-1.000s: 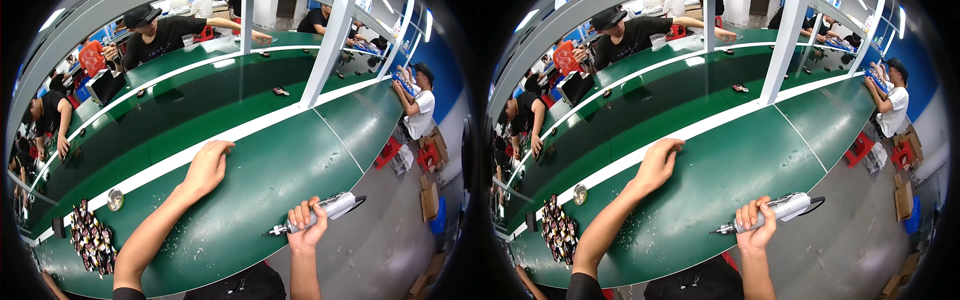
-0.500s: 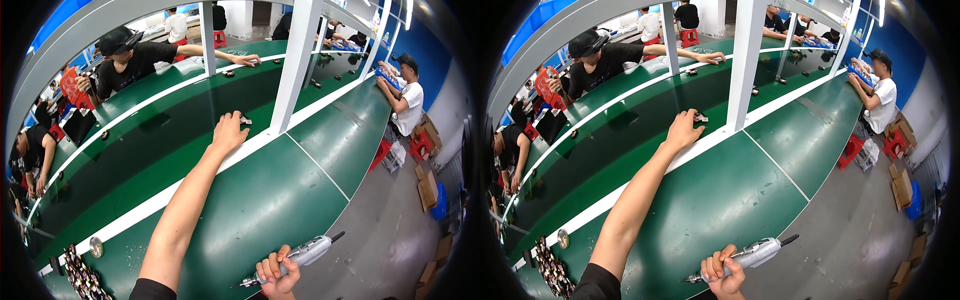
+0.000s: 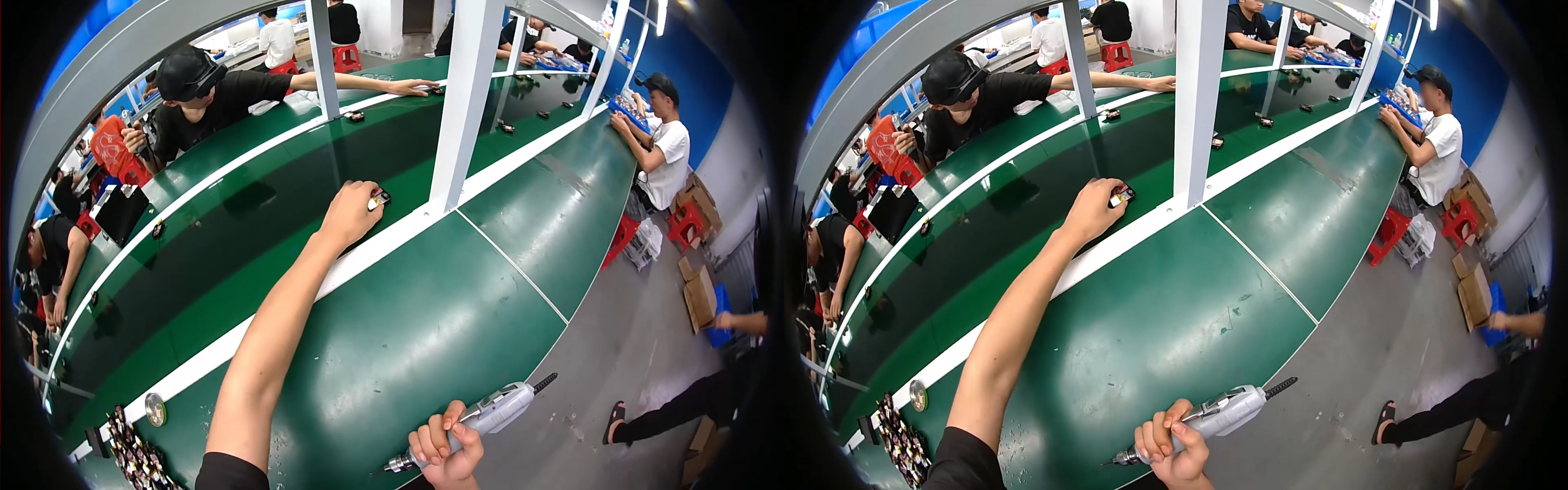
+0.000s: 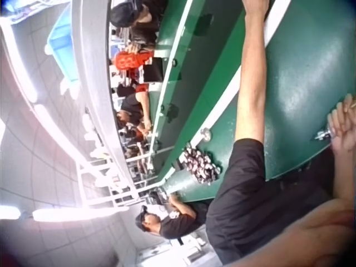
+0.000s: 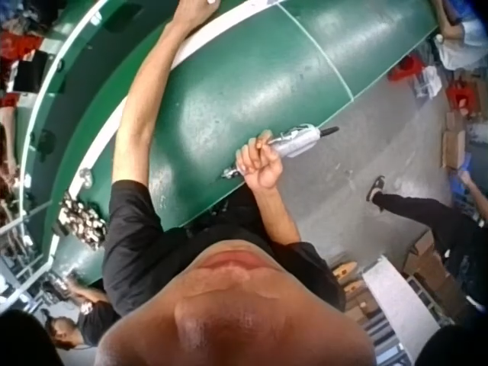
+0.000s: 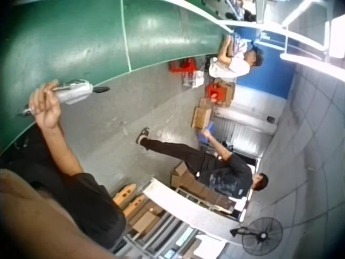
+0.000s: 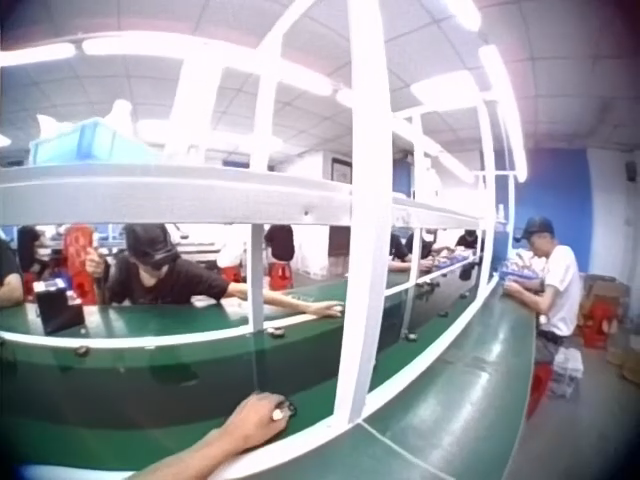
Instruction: Assembling small electronic components using an electric screwdriver on a factory production line.
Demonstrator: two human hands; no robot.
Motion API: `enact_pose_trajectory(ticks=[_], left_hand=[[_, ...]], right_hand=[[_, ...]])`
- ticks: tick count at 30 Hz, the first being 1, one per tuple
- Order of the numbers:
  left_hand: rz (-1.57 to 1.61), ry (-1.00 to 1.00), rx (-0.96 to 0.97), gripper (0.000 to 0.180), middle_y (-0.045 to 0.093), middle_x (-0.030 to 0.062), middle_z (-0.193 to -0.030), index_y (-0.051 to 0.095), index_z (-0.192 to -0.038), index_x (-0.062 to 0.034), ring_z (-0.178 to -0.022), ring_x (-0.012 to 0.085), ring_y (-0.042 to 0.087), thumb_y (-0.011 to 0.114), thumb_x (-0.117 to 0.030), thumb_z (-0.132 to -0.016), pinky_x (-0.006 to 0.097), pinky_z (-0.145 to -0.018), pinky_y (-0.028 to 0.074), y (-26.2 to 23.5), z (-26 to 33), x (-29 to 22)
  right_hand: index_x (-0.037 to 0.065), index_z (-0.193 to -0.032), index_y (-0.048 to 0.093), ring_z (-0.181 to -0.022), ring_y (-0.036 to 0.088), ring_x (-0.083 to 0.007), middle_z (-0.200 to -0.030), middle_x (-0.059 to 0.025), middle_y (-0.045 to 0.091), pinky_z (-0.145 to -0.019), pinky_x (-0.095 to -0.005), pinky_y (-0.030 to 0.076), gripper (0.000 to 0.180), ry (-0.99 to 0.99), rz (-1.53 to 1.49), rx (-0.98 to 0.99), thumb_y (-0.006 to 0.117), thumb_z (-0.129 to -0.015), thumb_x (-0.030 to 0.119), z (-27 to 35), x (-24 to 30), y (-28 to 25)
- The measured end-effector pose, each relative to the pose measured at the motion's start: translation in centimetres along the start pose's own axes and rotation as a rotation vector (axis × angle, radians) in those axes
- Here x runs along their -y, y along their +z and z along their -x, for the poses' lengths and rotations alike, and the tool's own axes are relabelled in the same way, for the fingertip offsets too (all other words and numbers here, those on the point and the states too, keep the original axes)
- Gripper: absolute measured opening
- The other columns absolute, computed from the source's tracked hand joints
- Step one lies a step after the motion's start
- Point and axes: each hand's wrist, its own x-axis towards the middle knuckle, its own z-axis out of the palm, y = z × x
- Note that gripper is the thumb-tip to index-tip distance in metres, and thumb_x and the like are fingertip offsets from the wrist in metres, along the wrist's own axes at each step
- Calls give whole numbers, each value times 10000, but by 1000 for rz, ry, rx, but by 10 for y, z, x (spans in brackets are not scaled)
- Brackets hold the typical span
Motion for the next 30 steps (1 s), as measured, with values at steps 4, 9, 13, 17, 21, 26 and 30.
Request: enact_pose_trajectory(ticks=[4, 9, 13, 17, 21, 26, 30], left_hand=[[125, 124, 78, 355, 638, 151, -1022, 600, -1084, 6, -935, 305, 579, 656, -96, -749, 384, -867, 468, -48, 69, -32], [193, 217, 258, 421, 616, 127, -1086, 582, -1114, -2, -957, 290, 574, 684, -24, -707, 367, -837, 493, -103, 198, -86], [242, 228, 330, 503, 578, 150, -1169, 557, -1169, 20, -971, 313, 574, 691, -7, -685, 381, -822, 501, -141, 287, -120], [261, 183, 376, 541, 565, 160, -1207, 539, -1197, 33, -969, 319, 568, 696, 6, -681, 377, -808, 506, -149, 345, -140], [230, 179, 351, 523, 547, 166, -1234, 549, -1190, 37, -976, 331, 556, 695, 4, -689, 374, -803, 502, -149, 372, -149], [245, 146, 286, 423, 571, 160, -1152, 568, -1115, 44, -936, 326, 562, 645, 56, -700, 376, -787, 502, -144, 376, -156], [201, 82, 217, 279, 589, 125, -1007, 576, -964, 34, -879, 295, 570, 655, 51, -697, 372, -726, 502, -137, 372, -166]], right_hand=[[86, -887, 469, -422, 365, -126, -529, -14, 368, -504, -307, 365, 88, -19, -6, 0, 459, -892, 173, 2, 0, 0], [78, -873, 467, -423, 344, -120, -531, -2, 359, -492, -300, 367, 95, -37, -39, 19, 464, -897, 170, -4, 4, -3], [73, -880, 481, -419, 340, -108, -529, 9, 350, -483, -287, 367, 101, -49, -25, 56, 459, -900, 170, -9, 2, 3], [65, -879, 464, -403, 350, -88, -518, 15, 355, -467, -259, 363, 95, -62, 9, 20, 472, -914, 153, 9, -3, 7], [71, -883, 466, -401, 344, -97, -525, 9, 354, -453, -272, 367, 86, -53, -1, 56, 439, -904, 150, 39, -12, 6], [69, -886, 467, -404, 343, -101, -527, 7, 361, -459, -277, 362, 96, -13, 85, 55, 426, -905, 154, 64, -28, 10], [62, -873, 463, -404, 346, -98, -528, 8, 356, -464, -272, 373, 94, 51, 155, 0, 447, -907, 149, 75, -47, 18]])
